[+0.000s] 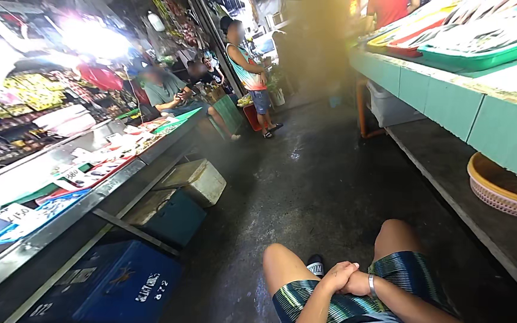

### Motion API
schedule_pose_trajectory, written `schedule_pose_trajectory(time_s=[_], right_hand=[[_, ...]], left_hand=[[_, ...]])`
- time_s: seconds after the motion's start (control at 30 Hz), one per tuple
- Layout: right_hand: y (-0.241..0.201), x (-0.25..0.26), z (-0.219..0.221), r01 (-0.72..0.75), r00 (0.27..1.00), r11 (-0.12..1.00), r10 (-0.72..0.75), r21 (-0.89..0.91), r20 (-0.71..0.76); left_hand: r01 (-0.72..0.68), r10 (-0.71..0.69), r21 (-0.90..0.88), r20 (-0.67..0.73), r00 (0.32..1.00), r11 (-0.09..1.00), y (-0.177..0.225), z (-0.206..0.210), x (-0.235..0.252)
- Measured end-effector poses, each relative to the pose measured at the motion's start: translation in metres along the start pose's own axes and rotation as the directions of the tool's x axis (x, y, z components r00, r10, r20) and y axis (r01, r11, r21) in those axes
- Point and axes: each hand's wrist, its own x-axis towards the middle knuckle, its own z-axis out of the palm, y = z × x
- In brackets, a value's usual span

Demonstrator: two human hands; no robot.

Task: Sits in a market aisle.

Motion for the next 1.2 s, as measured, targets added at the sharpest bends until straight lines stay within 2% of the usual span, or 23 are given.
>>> schedule_pose_trajectory(time_s=[0.13, 0.63, 0.8, 1.0, 1.2], right_hand=[[-0.005, -0.009, -0.009, -0.025, 1.0, 1.0, 0.025, 0.014, -0.007], [-0.002, 0.006, 0.006, 0.087, 0.996, 0.995, -0.087, -0.045, 0.005], [0.002, 0.002, -0.001, 0.02, 1.0, 0.999, -0.019, -0.039, 0.016], [0.013, 0.002, -0.002, 0.051, 0.998, 0.998, -0.052, -0.023, -0.024], [0.005, 0.004, 0.002, 0.06, 0.998, 0.997, -0.061, -0.045, -0.007]], left_hand=[[0.007, -0.007, 0.028, 0.013, 1.0, 1.0, 0.007, 0.001, 0.006], [0.007, -0.008, -0.029, -0.032, 0.999, 1.0, -0.013, 0.0, 0.001], [0.011, -0.011, -0.014, 0.002, 1.0, 1.0, -0.002, 0.002, 0.004], [-0.015, 0.015, 0.007, 0.016, 1.0, 1.0, 0.006, 0.003, 0.009], [-0.012, 0.012, 0.019, -0.008, 1.0, 1.0, -0.013, 0.004, 0.013]])
